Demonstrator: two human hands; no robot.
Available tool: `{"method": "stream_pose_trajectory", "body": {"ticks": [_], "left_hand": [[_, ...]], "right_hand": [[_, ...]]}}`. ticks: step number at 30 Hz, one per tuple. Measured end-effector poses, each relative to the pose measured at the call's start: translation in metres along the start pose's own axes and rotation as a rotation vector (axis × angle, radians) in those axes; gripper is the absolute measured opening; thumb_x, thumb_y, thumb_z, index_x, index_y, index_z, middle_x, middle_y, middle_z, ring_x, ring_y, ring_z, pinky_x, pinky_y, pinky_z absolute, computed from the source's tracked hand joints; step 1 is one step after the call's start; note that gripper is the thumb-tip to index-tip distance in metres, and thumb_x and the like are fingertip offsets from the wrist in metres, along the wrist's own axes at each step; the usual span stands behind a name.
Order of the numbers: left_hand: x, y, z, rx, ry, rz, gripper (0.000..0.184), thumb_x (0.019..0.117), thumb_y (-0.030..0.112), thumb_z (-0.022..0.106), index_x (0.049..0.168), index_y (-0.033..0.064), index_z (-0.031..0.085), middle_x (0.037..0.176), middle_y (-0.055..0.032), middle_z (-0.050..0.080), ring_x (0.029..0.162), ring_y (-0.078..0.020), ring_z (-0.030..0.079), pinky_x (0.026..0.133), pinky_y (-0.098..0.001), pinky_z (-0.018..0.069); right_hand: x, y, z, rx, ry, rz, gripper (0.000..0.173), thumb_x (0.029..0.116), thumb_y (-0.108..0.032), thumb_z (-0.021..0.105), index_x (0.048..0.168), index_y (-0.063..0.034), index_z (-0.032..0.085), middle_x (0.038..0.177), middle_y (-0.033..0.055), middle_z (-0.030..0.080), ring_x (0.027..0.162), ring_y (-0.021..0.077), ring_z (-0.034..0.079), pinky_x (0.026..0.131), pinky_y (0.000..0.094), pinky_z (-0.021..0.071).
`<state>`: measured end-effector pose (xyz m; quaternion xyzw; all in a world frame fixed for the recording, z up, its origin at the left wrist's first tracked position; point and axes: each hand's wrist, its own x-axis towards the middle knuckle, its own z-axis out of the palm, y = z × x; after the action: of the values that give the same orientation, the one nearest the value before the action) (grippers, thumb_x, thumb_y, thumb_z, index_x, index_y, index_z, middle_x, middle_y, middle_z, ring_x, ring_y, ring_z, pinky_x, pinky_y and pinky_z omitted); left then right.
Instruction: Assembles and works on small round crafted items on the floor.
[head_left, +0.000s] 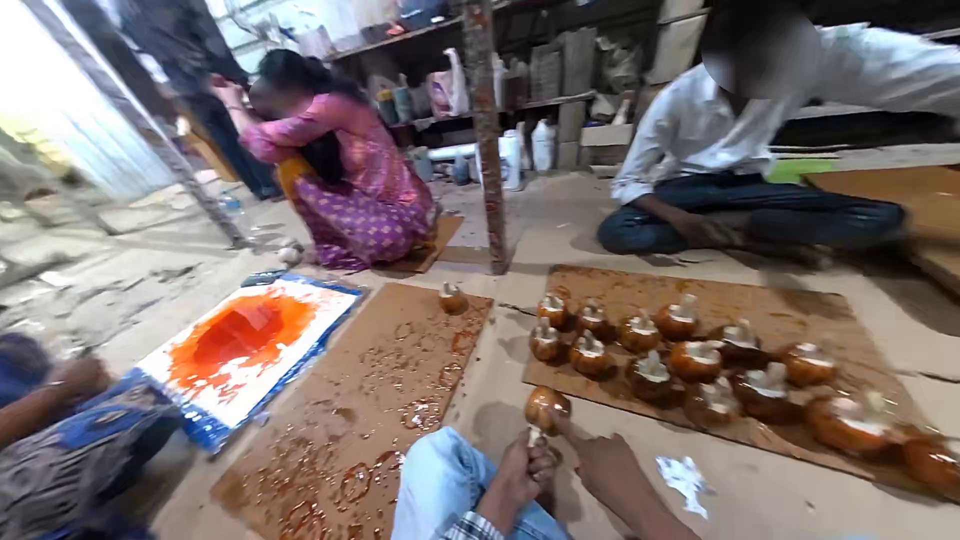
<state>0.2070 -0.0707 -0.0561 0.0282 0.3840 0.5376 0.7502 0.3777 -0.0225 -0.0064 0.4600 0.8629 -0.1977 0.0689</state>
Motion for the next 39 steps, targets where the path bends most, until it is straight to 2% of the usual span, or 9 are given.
{"method": "stream_pose_trajectory", "body": {"ticks": [3,8,11,15,21,27,32,35,39], "left_hand": [[0.0,0.002,0.001,-0.054,-0.033,-0.02,0.049,0.1127,0.036,0.017,0.084,0.013,0.049,0.048,0.0069,0.041,0.038,-0.0035,0.041,0.039,-0.0171,0.0369],[-0.007,0.007,0.007,-0.09,-0.054,-0.061,0.05,0.1125,0.038,0.015,0.086,0.0129,0.049,0.048,0.0072,0.04,0.037,-0.0031,0.041,0.039,-0.0169,0.0379],[-0.008,0.009,0.008,-0.075,-0.118,-0.066,0.053,0.1125,0.04,0.014,0.088,0.012,0.051,0.048,0.0071,0.04,0.037,-0.0033,0.042,0.04,-0.0176,0.0387],[-0.009,0.009,0.008,-0.052,-0.14,-0.061,0.056,0.1123,0.042,0.013,0.086,0.0117,0.051,0.047,0.0072,0.039,0.037,-0.003,0.041,0.04,-0.0178,0.038],[-0.008,0.007,0.007,-0.025,-0.104,-0.083,0.054,0.1125,0.041,0.014,0.088,0.0115,0.051,0.046,0.0071,0.038,0.036,-0.003,0.04,0.039,-0.0173,0.0375],[-0.009,0.009,0.003,-0.158,-0.096,-0.059,0.056,0.1116,0.038,0.013,0.082,0.0127,0.053,0.046,0.0088,0.038,0.035,-0.0005,0.038,0.038,-0.0152,0.0343],[-0.009,0.01,0.003,-0.231,-0.069,-0.06,0.053,0.1114,0.036,0.015,0.083,0.0123,0.052,0.046,0.0088,0.038,0.036,-0.0002,0.038,0.037,-0.0139,0.0344],[-0.008,0.011,0.001,-0.273,-0.074,-0.071,0.053,0.111,0.036,0.014,0.082,0.0123,0.052,0.046,0.0085,0.039,0.035,0.0001,0.039,0.037,-0.0135,0.0351],[-0.008,0.013,0.002,-0.32,-0.101,-0.077,0.055,0.1109,0.036,0.014,0.081,0.0117,0.053,0.046,0.0086,0.04,0.035,0.0003,0.04,0.037,-0.0132,0.0357]], "right_hand": [[-0.002,0.002,0.009,-0.008,0.047,-0.084,0.091,0.0927,-0.009,0.064,0.161,-0.0502,0.019,0.096,0.0213,0.073,0.095,0.0467,0.068,0.097,0.0706,0.0416],[0.0,0.008,-0.005,-0.005,0.035,-0.064,0.086,0.0941,-0.003,0.06,0.157,-0.052,0.028,0.11,0.0255,0.07,0.108,0.0498,0.063,0.101,0.0699,0.0382],[0.003,0.01,-0.011,0.057,0.034,-0.008,0.085,0.0957,-0.013,0.057,0.159,-0.0546,0.018,0.108,0.0193,0.072,0.103,0.0439,0.066,0.096,0.0648,0.0427],[0.003,0.007,-0.025,0.186,0.016,0.047,0.084,0.0982,-0.023,0.054,0.161,-0.0516,0.008,0.093,0.0153,0.073,0.088,0.0399,0.069,0.081,0.0621,0.0495],[0.014,0.013,-0.028,0.432,-0.059,0.131,0.086,0.0975,-0.028,0.057,0.162,-0.05,0.005,0.093,0.0165,0.069,0.082,0.0382,0.067,0.074,0.0611,0.0518],[0.006,0.002,-0.024,0.211,-0.017,0.005,0.09,0.0969,-0.019,0.056,0.164,-0.0427,0.001,0.091,0.0171,0.071,0.086,0.0411,0.069,0.079,0.0619,0.0504],[0.004,-0.002,-0.009,0.071,-0.005,-0.046,0.097,0.0941,-0.011,0.061,0.164,-0.0455,0.003,0.095,0.0188,0.072,0.094,0.0439,0.067,0.089,0.0645,0.0463],[0.001,-0.003,-0.001,0.029,0.027,-0.072,0.095,0.0934,-0.003,0.06,0.163,-0.0464,0.011,0.096,0.0223,0.07,0.097,0.0465,0.066,0.094,0.0667,0.043],[0.001,-0.003,0.004,-0.043,0.038,-0.074,0.091,0.0928,0.002,0.061,0.16,-0.0471,0.024,0.108,0.0271,0.068,0.107,0.0498,0.062,0.099,0.0683,0.0388]]}}
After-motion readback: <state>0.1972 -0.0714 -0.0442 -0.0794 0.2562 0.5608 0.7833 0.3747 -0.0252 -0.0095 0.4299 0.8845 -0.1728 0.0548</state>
